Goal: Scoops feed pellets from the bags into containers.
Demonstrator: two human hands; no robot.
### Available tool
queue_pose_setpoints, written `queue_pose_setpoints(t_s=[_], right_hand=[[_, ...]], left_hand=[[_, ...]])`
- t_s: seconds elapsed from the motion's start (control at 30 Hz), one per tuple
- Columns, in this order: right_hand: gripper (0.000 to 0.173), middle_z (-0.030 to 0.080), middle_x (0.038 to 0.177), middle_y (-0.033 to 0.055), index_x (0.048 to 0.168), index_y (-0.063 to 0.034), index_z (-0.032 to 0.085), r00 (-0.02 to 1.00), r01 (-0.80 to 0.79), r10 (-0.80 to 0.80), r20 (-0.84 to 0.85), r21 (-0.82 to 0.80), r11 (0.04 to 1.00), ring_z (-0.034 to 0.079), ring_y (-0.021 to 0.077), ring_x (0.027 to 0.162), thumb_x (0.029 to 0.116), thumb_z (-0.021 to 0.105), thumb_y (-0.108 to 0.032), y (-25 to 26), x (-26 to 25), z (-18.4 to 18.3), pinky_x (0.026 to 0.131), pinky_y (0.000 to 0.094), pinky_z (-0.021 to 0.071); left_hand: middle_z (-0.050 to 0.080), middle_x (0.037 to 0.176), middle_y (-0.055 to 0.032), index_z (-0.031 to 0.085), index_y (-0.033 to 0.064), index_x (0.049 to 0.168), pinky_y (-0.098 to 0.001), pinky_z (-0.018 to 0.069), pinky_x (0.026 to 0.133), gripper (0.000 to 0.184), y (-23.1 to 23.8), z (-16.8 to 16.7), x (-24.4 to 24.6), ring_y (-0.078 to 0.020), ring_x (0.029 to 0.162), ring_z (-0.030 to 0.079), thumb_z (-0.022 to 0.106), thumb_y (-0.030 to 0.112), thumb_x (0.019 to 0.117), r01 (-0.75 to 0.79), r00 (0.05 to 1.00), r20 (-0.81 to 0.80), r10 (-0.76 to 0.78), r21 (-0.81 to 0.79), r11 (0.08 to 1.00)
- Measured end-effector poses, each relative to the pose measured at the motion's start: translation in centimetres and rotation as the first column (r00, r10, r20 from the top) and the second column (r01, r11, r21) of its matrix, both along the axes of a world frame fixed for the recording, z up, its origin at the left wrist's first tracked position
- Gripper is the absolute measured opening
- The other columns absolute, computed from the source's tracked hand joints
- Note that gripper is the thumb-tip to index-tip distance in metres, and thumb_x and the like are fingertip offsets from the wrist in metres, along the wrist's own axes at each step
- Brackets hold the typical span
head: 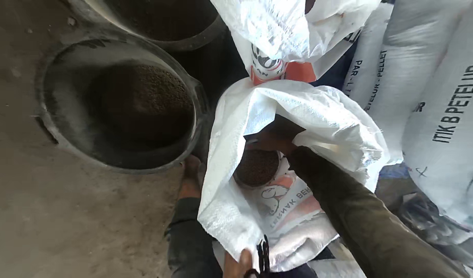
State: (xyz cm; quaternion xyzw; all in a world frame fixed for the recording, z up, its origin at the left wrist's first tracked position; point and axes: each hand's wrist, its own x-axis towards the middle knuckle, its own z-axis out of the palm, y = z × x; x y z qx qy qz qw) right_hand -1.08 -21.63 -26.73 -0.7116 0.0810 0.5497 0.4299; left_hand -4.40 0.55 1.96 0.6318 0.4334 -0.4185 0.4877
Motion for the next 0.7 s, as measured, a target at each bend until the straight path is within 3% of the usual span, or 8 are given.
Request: queue_pose_setpoints(t_s=[0.07, 0.13, 0.17, 0.27, 0.33, 0.43, 0.57, 0.7], right_hand=[[0.052, 0.072, 0.099, 0.0164, 0.109, -0.0049, 0.074, 1.000, -0.021, 0.021, 0.022, -0.012, 1.000, 0.068, 0.0286, 0.094, 0.0988, 0.062, -0.054, -0.1, 0.8, 1.5, 0.090, 0.0540, 0.0523], [0.055, 0.071, 0.104, 0.0196, 0.112, -0.0034, 0.073, 0.999, -0.028, 0.029, 0.028, -0.049, 0.998, 0.067, 0.0328, 0.100, 0.1003, 0.058, -0.055, -0.6, 1.6, 4.4, 0.093, 0.0576, 0.0503], [0.056, 0.070, 0.110, 0.0213, 0.118, -0.0031, 0.072, 1.000, -0.025, 0.026, 0.017, -0.076, 0.997, 0.066, 0.0346, 0.107, 0.1019, 0.056, -0.054, -1.0, 2.2, 6.5, 0.098, 0.0581, 0.0485], [0.048, 0.070, 0.109, 0.0212, 0.114, 0.0019, 0.071, 0.988, 0.150, -0.142, 0.065, -0.148, 0.977, 0.066, 0.0302, 0.105, 0.1036, 0.058, -0.043, -2.4, 3.9, 14.1, 0.099, 0.0519, 0.0486], [0.045, 0.070, 0.106, 0.0167, 0.113, 0.0016, 0.071, 0.953, 0.304, -0.301, 0.045, -0.194, 0.933, 0.065, 0.0230, 0.102, 0.1042, 0.057, -0.041, -3.0, 5.9, 20.3, 0.097, 0.0478, 0.0490], [0.039, 0.064, 0.076, -0.0068, 0.088, -0.0129, 0.068, 0.860, 0.497, -0.463, 0.215, -0.145, 0.856, 0.062, 0.0016, 0.072, 0.1043, 0.048, -0.042, -3.5, 8.9, 27.4, 0.069, 0.0282, 0.0551], [0.042, 0.067, 0.077, -0.0108, 0.092, -0.0168, 0.066, 0.715, 0.632, -0.527, 0.460, -0.100, 0.769, 0.066, -0.0027, 0.073, 0.1100, 0.036, -0.039, -2.3, 15.8, 35.9, 0.068, 0.0213, 0.0588], [0.056, 0.068, 0.087, -0.0021, 0.107, -0.0153, 0.067, 0.597, 0.649, -0.376, 0.708, -0.150, 0.746, 0.068, 0.0076, 0.080, 0.1063, 0.033, -0.060, -0.3, 23.7, 39.9, 0.072, 0.0370, 0.0597]], left_hand=[[0.046, 0.138, -0.0251, 0.025, -0.0233, 0.142, -0.0139, 0.0372, 0.107, 0.063, 2.1, -0.4, -0.2, -0.0002, 0.129, 0.044, 0.026, 0.031, 0.1097, 0.069, 0.986, 0.154, -0.068, -0.003, 0.998], [0.041, 0.152, -0.0268, 0.028, -0.0171, 0.148, -0.0313, 0.0354, 0.118, 0.089, 7.0, -2.9, -3.0, -0.0163, 0.143, 0.040, 0.024, 0.061, 0.1058, 0.263, 0.910, 0.287, -0.299, 0.159, 0.952], [0.038, 0.155, -0.0302, 0.032, -0.0139, 0.149, -0.0457, 0.0298, 0.122, 0.088, 9.6, -4.2, -4.0, -0.0318, 0.147, 0.036, 0.025, 0.061, 0.1048, 0.387, 0.847, 0.253, -0.467, 0.307, 0.869], [0.023, 0.157, -0.0429, 0.030, -0.0106, 0.154, -0.0727, 0.0144, 0.118, 0.103, 14.1, -6.2, -4.0, -0.0628, 0.145, 0.019, 0.069, 0.059, 0.0888, 0.531, 0.822, -0.070, -0.565, 0.450, 0.718], [0.018, 0.158, -0.0433, 0.026, -0.0024, 0.158, -0.0730, 0.0261, 0.114, 0.116, 15.0, -7.6, -4.8, -0.0650, 0.142, 0.023, 0.087, 0.052, 0.0758, 0.574, 0.819, -0.283, -0.499, 0.412, 0.708], [0.029, 0.155, -0.0396, 0.038, 0.0104, 0.156, -0.0691, 0.0454, 0.099, 0.103, 15.2, -9.6, -4.8, -0.0610, 0.131, 0.044, 0.087, 0.051, 0.0755, 0.697, 0.716, -0.437, -0.545, 0.399, 0.596], [0.025, 0.160, -0.0338, 0.041, 0.0141, 0.155, -0.0710, 0.0403, 0.103, 0.090, 15.2, -9.4, -2.8, -0.0591, 0.136, 0.039, 0.080, 0.052, 0.0830, 0.752, 0.653, -0.492, -0.576, 0.326, 0.573], [0.031, 0.157, -0.0333, 0.046, 0.0137, 0.152, -0.0698, 0.0413, 0.102, 0.087, 16.2, -9.8, -2.8, -0.0570, 0.134, 0.043, 0.078, 0.054, 0.0822, 0.758, 0.649, -0.479, -0.591, 0.343, 0.555]])
